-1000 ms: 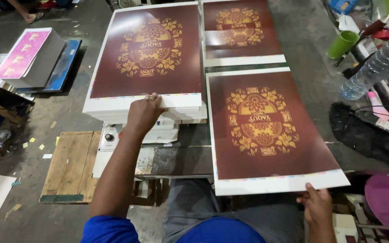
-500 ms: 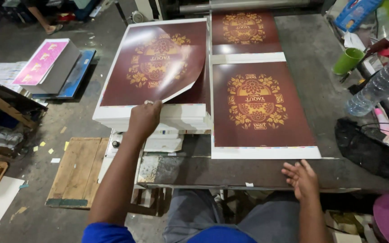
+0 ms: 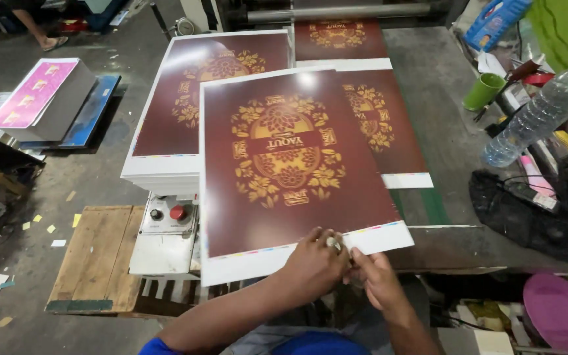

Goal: The person takes printed sheets with a maroon and gold design from a pile on the left and places them onto a stack on the right. They handle the sheets by hand, aligning them as they build the stack.

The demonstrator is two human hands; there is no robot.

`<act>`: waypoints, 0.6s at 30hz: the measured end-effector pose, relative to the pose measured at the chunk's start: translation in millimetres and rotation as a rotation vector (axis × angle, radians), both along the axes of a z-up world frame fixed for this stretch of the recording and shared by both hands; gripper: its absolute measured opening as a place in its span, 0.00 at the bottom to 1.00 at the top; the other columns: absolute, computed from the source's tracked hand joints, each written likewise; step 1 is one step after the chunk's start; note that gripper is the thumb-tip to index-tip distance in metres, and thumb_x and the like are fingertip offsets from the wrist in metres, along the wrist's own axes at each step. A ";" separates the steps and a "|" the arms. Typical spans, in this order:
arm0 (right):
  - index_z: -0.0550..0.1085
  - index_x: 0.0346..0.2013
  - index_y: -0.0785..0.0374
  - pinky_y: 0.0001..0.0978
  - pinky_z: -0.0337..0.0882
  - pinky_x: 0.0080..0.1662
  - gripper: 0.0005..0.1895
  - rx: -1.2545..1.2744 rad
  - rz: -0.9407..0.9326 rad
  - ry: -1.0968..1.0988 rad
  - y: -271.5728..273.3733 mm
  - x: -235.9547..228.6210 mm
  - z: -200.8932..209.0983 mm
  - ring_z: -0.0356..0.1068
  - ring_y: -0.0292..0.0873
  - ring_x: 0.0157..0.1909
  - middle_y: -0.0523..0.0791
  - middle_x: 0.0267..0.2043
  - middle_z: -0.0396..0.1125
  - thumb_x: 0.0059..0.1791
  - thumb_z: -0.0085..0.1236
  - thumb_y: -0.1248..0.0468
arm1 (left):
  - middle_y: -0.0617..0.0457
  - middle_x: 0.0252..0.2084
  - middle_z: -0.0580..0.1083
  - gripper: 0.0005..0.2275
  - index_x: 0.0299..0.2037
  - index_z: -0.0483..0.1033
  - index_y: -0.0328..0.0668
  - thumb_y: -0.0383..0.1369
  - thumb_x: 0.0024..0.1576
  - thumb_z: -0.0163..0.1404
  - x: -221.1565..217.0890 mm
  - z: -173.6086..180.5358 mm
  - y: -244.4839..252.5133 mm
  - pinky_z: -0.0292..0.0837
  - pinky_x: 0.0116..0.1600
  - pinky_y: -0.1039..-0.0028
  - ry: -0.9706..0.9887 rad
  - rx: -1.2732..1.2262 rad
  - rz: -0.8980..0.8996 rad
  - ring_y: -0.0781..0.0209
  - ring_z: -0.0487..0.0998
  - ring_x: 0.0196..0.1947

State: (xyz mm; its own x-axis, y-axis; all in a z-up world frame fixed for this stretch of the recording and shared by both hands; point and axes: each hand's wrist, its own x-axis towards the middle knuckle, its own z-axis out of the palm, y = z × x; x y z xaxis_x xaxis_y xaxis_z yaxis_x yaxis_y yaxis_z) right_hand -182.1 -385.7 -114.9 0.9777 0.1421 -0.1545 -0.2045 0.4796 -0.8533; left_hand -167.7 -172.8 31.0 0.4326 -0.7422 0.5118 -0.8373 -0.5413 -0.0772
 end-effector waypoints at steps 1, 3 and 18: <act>0.69 0.57 0.64 0.35 0.76 0.34 0.20 -0.002 0.005 0.000 -7.5 0.9 -1.4 0.72 0.39 0.35 0.45 0.42 0.74 0.53 0.53 0.58 | 0.34 0.44 0.77 0.17 0.42 0.72 0.31 0.40 0.52 0.53 5.3 2.0 3.6 0.74 0.59 0.55 0.000 -0.002 0.005 0.40 0.80 0.51; 0.70 0.49 0.66 0.37 0.71 0.29 0.12 0.052 -0.085 0.040 -21.3 0.5 -5.3 0.72 0.45 0.31 0.48 0.35 0.71 0.56 0.56 0.61 | 0.34 0.39 0.77 0.20 0.46 0.72 0.27 0.42 0.57 0.52 14.3 5.2 11.8 0.76 0.49 0.54 0.123 -0.147 -0.041 0.40 0.80 0.40; 0.68 0.56 0.62 0.37 0.65 0.31 0.12 -0.220 -0.632 0.221 -174.3 -90.4 -82.1 0.69 0.43 0.34 0.47 0.39 0.70 0.57 0.50 0.66 | 0.34 0.68 0.64 0.40 0.64 0.65 0.28 0.61 0.55 0.52 164.7 -19.1 183.2 0.60 0.66 0.48 0.151 0.089 0.681 0.36 0.62 0.68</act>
State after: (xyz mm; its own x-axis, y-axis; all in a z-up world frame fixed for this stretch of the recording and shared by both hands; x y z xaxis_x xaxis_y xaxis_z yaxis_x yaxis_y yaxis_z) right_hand -272.6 -560.0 -196.9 0.8049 -0.5003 -0.3191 -0.1236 0.3846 -0.9148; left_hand -3.0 10.4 11.9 0.8774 -0.3173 0.3598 -0.3195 -0.9460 -0.0550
